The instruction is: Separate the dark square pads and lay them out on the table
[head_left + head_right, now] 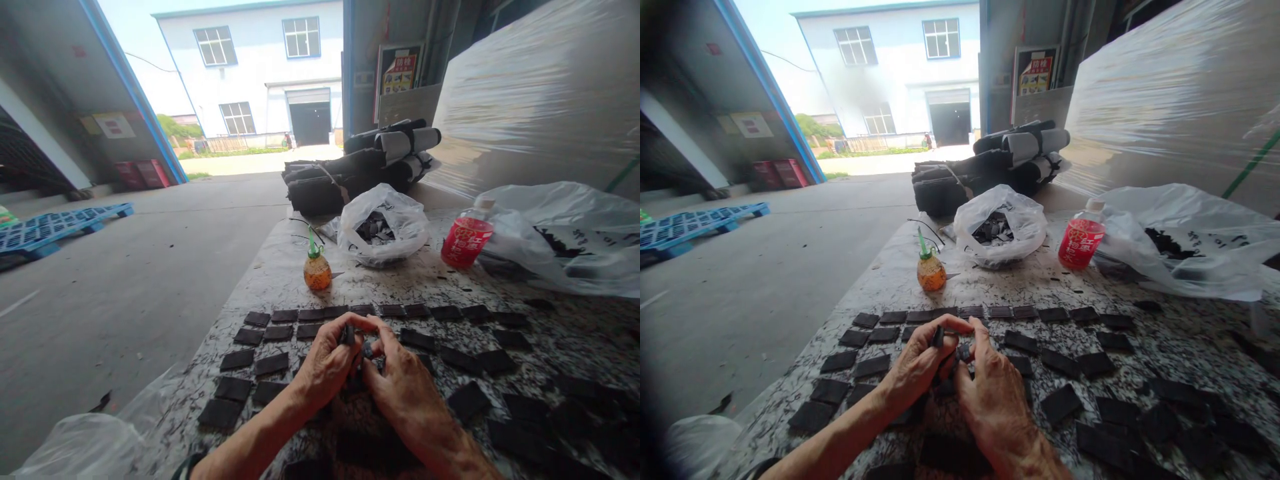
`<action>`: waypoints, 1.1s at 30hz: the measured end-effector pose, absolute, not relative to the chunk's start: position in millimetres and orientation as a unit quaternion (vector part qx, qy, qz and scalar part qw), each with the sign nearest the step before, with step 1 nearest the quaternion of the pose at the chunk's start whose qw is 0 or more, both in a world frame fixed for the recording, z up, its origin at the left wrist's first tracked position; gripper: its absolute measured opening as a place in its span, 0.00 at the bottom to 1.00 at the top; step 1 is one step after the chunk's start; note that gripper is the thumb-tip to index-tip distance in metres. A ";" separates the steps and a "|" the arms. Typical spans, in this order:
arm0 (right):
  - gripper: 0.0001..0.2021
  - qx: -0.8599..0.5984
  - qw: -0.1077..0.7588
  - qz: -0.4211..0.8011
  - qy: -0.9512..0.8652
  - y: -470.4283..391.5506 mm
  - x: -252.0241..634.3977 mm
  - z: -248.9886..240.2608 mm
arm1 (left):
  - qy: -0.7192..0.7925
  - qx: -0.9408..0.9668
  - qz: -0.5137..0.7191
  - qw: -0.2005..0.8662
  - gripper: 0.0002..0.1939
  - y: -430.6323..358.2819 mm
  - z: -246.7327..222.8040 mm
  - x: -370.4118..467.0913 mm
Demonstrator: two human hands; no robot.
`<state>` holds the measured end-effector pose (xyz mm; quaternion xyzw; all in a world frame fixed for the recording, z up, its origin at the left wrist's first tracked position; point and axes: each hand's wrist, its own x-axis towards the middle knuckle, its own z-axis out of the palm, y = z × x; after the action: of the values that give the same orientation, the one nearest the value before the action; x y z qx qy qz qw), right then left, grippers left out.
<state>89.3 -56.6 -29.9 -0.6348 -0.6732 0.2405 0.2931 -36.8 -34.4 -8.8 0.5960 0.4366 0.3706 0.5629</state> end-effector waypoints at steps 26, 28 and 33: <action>0.27 -0.509 0.440 0.557 -0.487 -48.4 106.8 -16.8 | 0.514 0.565 0.280 0.581 0.14 -47.6 15.4 -57.1; 0.27 -0.504 0.440 0.564 -0.484 -49.8 108.0 -15.5 | 0.510 0.575 0.263 0.583 0.14 -55.0 12.3 -54.8; 0.26 -0.473 0.405 0.614 -0.485 -51.9 115.9 -6.9 | 0.498 0.573 0.237 0.606 0.14 -62.7 10.3 -52.4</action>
<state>115.9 -51.9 -6.9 -0.4735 -0.4846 0.6137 0.4055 -52.4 -62.7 10.3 0.5733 0.4978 0.2369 0.6062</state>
